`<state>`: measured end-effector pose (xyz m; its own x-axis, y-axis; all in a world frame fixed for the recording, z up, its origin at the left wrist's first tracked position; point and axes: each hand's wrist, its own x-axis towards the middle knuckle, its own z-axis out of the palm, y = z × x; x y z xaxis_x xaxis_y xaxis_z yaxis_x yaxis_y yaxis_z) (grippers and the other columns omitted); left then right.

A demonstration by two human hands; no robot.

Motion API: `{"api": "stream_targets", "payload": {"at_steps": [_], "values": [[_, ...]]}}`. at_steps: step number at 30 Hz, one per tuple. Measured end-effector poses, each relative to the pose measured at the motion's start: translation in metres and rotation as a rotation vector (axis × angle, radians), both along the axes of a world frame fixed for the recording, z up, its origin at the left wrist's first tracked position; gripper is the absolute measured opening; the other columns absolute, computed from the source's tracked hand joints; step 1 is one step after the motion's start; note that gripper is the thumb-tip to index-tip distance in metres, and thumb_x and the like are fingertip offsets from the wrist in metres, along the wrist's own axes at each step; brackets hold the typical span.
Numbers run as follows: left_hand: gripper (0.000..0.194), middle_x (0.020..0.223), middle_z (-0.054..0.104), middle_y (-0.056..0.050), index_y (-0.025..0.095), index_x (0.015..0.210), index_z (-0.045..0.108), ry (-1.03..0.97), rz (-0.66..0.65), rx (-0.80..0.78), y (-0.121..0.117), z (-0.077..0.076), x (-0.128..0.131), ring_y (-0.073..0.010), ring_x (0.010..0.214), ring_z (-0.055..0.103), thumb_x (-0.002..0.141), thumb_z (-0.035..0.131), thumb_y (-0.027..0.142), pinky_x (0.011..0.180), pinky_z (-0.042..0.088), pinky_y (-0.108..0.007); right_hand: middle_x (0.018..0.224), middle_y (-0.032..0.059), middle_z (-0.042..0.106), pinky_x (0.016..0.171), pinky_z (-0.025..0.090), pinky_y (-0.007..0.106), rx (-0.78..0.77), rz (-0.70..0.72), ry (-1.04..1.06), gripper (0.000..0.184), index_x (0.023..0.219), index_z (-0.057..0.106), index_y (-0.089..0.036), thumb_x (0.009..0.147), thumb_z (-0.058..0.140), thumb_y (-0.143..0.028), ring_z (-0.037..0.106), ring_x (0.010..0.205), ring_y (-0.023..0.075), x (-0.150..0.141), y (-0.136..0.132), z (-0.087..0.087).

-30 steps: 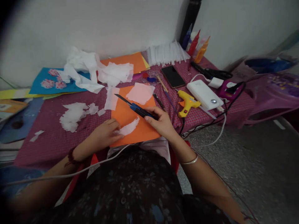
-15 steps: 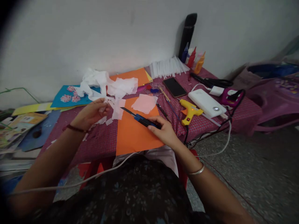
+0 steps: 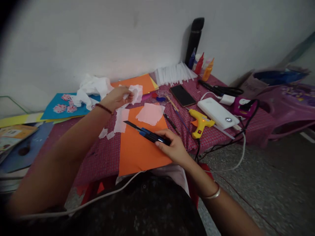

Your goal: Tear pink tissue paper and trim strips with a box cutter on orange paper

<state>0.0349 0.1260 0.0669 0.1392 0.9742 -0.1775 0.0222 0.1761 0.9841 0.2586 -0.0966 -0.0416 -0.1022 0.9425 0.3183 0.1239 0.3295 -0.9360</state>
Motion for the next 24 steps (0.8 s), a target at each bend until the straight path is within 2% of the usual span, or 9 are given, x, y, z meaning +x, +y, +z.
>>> {"api": "stream_targets", "payload": {"at_steps": [3,6,9,12,14,16,19,22,24], "values": [[0.020,0.067,0.053,0.002,0.019,0.076,0.050,0.015,-0.053,0.046,0.010,0.003,0.026,-0.0084,0.060,0.052,0.079,0.060,0.002,0.066,0.049,-0.021,0.103,0.0070,0.078,0.084,0.056,0.036,-0.004,-0.003,-0.004,0.028,0.110,0.075,-0.022,0.089,0.077,-0.039,0.073,0.095,0.0235,0.000,-0.001,0.002],[0.017,0.069,0.053,0.001,0.019,0.078,0.053,0.076,-0.099,0.095,0.021,0.003,0.035,-0.0092,0.062,0.053,0.079,0.060,0.003,0.074,0.052,-0.024,0.103,0.0074,0.077,0.085,0.056,0.036,0.000,-0.014,-0.014,0.027,0.110,0.075,-0.022,0.088,0.077,-0.038,0.073,0.096,0.0237,0.000,-0.001,0.004],[0.019,0.067,0.055,0.001,0.018,0.087,0.061,0.270,-0.114,0.093,0.032,-0.005,0.028,-0.0138,0.064,0.057,0.074,0.065,0.005,0.077,0.054,-0.031,0.102,0.0075,0.077,0.084,0.056,0.036,0.005,-0.006,-0.014,0.027,0.111,0.075,-0.021,0.088,0.078,-0.036,0.073,0.095,0.0230,0.000,-0.001,0.003],[0.045,0.072,0.062,-0.004,0.012,0.112,0.066,0.502,-0.101,0.105,0.040,-0.014,0.011,-0.0219,0.074,0.065,0.068,0.069,0.004,0.084,0.055,-0.040,0.101,0.0070,0.076,0.082,0.056,0.034,0.016,-0.001,-0.025,0.026,0.111,0.075,-0.022,0.088,0.078,-0.035,0.073,0.093,0.0220,-0.001,-0.002,0.003],[0.057,0.088,0.070,-0.010,0.010,0.124,0.066,0.637,-0.099,0.175,0.043,-0.017,0.000,-0.0277,0.092,0.069,0.068,0.069,0.004,0.095,0.053,-0.044,0.100,0.0067,0.075,0.081,0.056,0.034,0.026,-0.003,-0.043,0.026,0.111,0.075,-0.022,0.088,0.078,-0.035,0.072,0.092,0.0216,-0.001,-0.002,0.004],[0.057,0.110,0.073,-0.016,0.011,0.127,0.068,0.809,-0.098,0.306,0.043,-0.018,-0.009,-0.0325,0.114,0.066,0.071,0.065,0.004,0.109,0.048,-0.044,0.100,0.0068,0.075,0.081,0.056,0.034,0.031,0.006,-0.063,0.026,0.111,0.074,-0.022,0.089,0.077,-0.036,0.072,0.092,0.0217,-0.002,-0.002,0.005],[0.062,0.140,0.064,-0.022,0.009,0.137,0.063,1.063,-0.126,0.521,0.040,-0.019,-0.020,-0.0377,0.137,0.055,0.076,0.060,0.005,0.121,0.037,-0.045,0.100,0.0073,0.075,0.081,0.057,0.034,0.036,0.015,-0.094,0.027,0.112,0.074,-0.022,0.090,0.076,-0.037,0.073,0.093,0.0225,-0.002,-0.002,0.006],[0.077,0.159,0.047,-0.025,0.008,0.149,0.052,1.072,-0.147,0.662,0.028,-0.020,-0.033,-0.0412,0.151,0.038,0.074,0.066,0.010,0.127,0.026,-0.050,0.100,0.0076,0.075,0.082,0.057,0.035,0.047,0.010,-0.119,0.027,0.111,0.073,-0.022,0.089,0.076,-0.036,0.073,0.093,0.0230,-0.002,-0.002,0.006],[0.069,0.156,0.050,-0.023,0.012,0.141,0.058,0.996,-0.141,0.712,0.014,-0.021,-0.046,-0.0403,0.152,0.037,0.073,0.071,0.015,0.128,0.024,-0.049,0.100,0.0076,0.075,0.081,0.057,0.036,0.049,0.013,-0.134,0.026,0.111,0.073,-0.022,0.089,0.075,-0.036,0.073,0.092,0.0231,-0.003,-0.002,0.007]]}}
